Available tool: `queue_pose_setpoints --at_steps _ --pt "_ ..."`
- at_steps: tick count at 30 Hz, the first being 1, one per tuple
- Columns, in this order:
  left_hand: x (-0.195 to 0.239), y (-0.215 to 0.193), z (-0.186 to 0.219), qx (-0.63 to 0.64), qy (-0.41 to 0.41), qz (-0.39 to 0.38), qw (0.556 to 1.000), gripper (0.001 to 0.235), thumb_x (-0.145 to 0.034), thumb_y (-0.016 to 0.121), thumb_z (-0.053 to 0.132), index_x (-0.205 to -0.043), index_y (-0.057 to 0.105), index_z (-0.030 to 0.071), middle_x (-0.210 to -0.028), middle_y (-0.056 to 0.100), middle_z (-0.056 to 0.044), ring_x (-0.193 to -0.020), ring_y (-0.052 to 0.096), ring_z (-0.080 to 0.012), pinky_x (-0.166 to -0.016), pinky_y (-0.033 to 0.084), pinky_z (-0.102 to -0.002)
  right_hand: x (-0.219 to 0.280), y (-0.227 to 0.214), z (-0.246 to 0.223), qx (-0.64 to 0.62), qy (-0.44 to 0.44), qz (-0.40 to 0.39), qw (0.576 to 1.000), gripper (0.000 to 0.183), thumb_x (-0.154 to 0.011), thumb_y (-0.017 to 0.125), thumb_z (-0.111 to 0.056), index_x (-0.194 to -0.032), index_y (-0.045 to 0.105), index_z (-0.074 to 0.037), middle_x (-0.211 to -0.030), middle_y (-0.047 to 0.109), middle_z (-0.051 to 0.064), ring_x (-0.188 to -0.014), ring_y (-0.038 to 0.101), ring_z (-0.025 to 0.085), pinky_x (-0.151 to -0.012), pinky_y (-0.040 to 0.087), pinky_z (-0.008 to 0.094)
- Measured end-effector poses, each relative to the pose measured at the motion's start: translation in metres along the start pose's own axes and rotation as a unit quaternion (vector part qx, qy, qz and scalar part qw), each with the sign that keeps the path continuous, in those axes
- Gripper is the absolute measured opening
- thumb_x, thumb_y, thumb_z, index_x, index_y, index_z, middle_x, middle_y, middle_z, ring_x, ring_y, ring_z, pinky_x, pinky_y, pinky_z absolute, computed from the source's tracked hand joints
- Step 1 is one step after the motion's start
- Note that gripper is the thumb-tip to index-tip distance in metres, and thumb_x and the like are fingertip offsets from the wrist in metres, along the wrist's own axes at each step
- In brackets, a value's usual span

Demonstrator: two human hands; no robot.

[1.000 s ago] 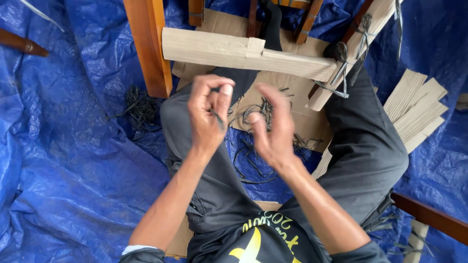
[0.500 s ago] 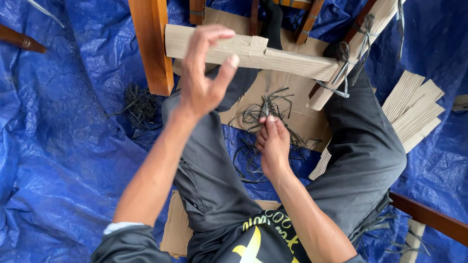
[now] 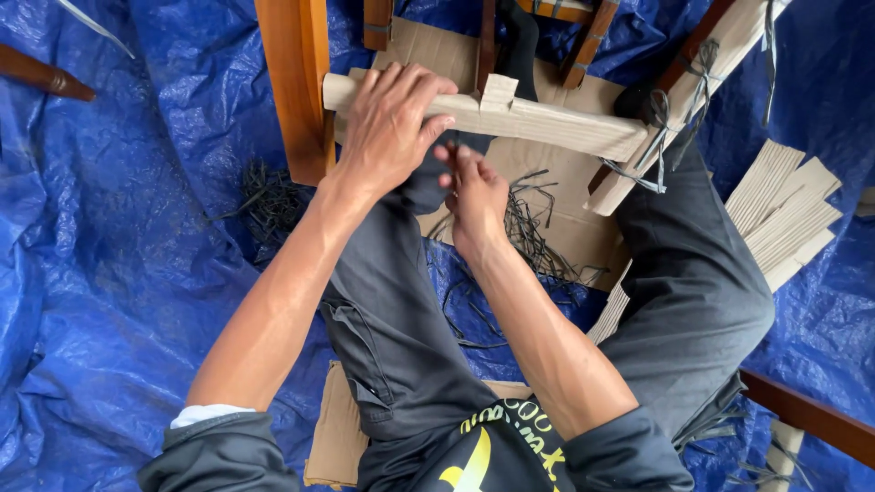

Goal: The person sits on a blue tarp and repairs a wooden chair frame by tying thin strips of material around the joints. They use scissors to cut the strips and secure the connections between the wooden pieces.

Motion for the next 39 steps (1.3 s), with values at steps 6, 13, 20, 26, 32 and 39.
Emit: queue_pose_setpoints --at_steps 6,13,20,26,32,39 --pt "0.006 -0.002 0.007 -0.005 -0.006 0.007 1.0 0.035 -0.098 0.074 0.03 -0.126 0.068 0.009 -0.117 0.067 -0.005 -0.111 0.061 -0.025 -0.098 0.043 -0.043 0.007 0.024 -0.023 -0.122 -0.054 -0.052 0.99 0.027 -0.098 0.056 -0.018 -0.12 0.065 -0.004 -0.096 0.07 0.0 -0.07 0.062 0.008 -0.044 0.032 0.021" --pt "-0.018 -0.012 0.005 0.024 -0.039 -0.018 0.999 0.024 -0.089 0.075 0.02 -0.109 0.07 0.007 -0.104 0.066 -0.007 -0.1 0.062 -0.0267 -0.091 0.046 -0.046 -0.016 0.013 -0.012 -0.228 -0.006 -0.123 0.966 0.017 -0.101 0.064 -0.024 -0.107 0.061 -0.009 -0.092 0.066 -0.004 -0.072 0.061 0.005 -0.045 0.031 0.02" --pt "-0.049 0.006 -0.009 0.066 -0.221 -0.107 0.967 0.045 -0.108 0.059 0.041 -0.085 0.072 0.006 -0.066 0.066 -0.008 -0.063 0.067 -0.0266 -0.068 0.055 -0.048 -0.014 0.016 -0.016 -0.271 0.033 -0.107 0.956 0.011 -0.097 0.065 -0.019 -0.103 0.061 -0.01 -0.086 0.066 -0.004 -0.069 0.06 0.005 -0.043 0.03 0.02" --pt "-0.06 0.02 -0.014 -0.015 -0.253 -0.175 0.951 0.032 -0.088 0.075 0.049 -0.085 0.084 0.019 -0.069 0.072 -0.004 -0.068 0.071 -0.025 -0.069 0.053 -0.042 -0.016 0.013 -0.016 -0.25 0.031 -0.107 0.962 0.012 -0.099 0.066 -0.02 -0.1 0.061 -0.01 -0.085 0.065 -0.004 -0.07 0.059 0.005 -0.042 0.029 0.02" --pt "-0.045 0.008 -0.006 0.085 -0.168 -0.022 0.982 0.016 -0.089 0.079 0.026 -0.084 0.076 0.012 -0.083 0.075 0.001 -0.072 0.074 -0.0187 -0.061 0.055 -0.038 0.012 0.022 -0.022 -0.082 -0.009 -0.085 0.993 0.024 -0.103 0.057 -0.03 -0.103 0.067 -0.008 -0.087 0.069 -0.006 -0.062 0.049 0.003 -0.043 0.028 0.019" --pt "-0.031 0.005 -0.002 0.137 -0.1 0.008 0.985 0.011 -0.096 0.074 0.021 -0.093 0.07 0.012 -0.088 0.073 0.003 -0.076 0.073 -0.013 -0.065 0.055 -0.032 0.028 0.012 -0.006 0.106 -0.077 -0.101 0.986 0.029 -0.109 0.051 -0.024 -0.109 0.071 -0.003 -0.072 0.063 -0.001 -0.055 0.042 0.004 -0.049 0.033 0.021"
Point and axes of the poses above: each hand's wrist, its own x-axis away from the middle knuckle, its own y-axis out of the palm, z = x × y, the point moved 2 cm from there along -x, towards the middle knuckle
